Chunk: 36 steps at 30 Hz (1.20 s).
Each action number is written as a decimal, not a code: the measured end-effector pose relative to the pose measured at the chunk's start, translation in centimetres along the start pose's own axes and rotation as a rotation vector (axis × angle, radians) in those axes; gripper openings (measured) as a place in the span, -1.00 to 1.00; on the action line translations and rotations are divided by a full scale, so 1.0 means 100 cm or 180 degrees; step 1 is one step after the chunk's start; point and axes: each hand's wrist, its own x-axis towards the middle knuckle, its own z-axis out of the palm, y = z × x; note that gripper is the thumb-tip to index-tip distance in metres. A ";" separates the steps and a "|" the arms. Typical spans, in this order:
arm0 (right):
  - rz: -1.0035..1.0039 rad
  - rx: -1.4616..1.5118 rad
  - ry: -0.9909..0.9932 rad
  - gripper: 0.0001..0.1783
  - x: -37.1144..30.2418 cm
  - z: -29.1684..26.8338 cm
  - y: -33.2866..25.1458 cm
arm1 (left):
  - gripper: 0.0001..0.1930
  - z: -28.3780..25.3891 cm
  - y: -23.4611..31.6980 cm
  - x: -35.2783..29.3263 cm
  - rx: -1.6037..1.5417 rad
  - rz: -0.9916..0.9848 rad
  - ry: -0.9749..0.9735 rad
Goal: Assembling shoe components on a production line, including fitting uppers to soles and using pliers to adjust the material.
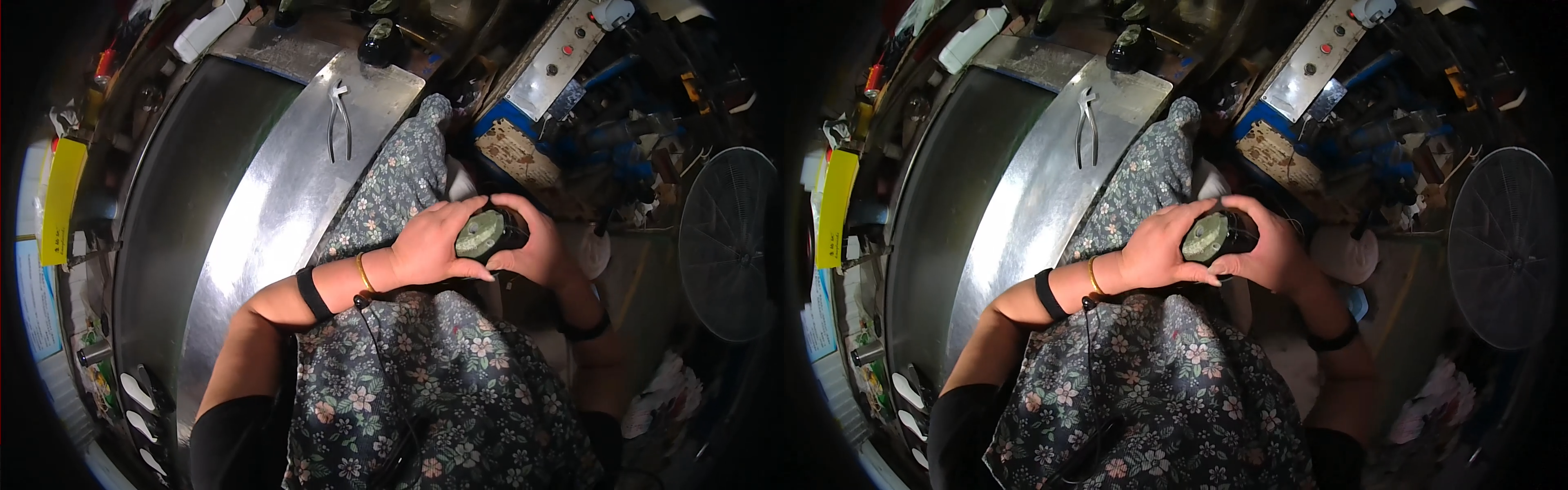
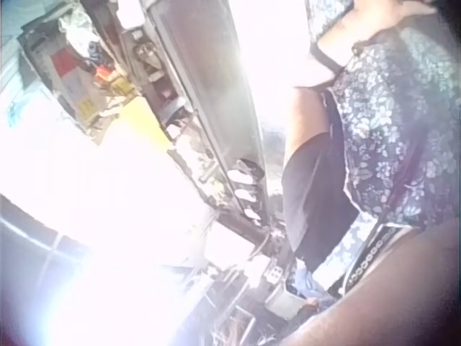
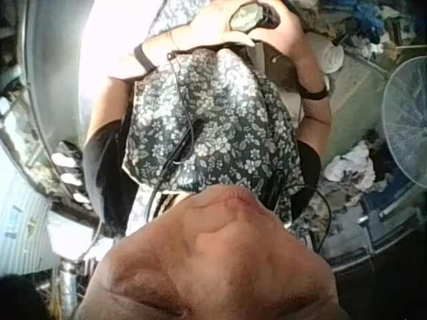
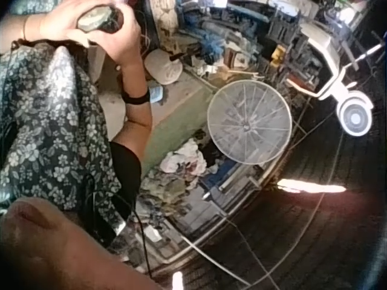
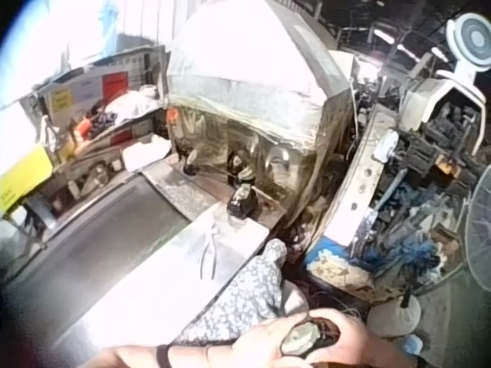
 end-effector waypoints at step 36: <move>0.2570 -0.3705 0.2749 -0.20 -0.015 -0.348 0.047 | -0.83 -0.019 -0.050 -0.049 0.1233 -0.0007 -0.0476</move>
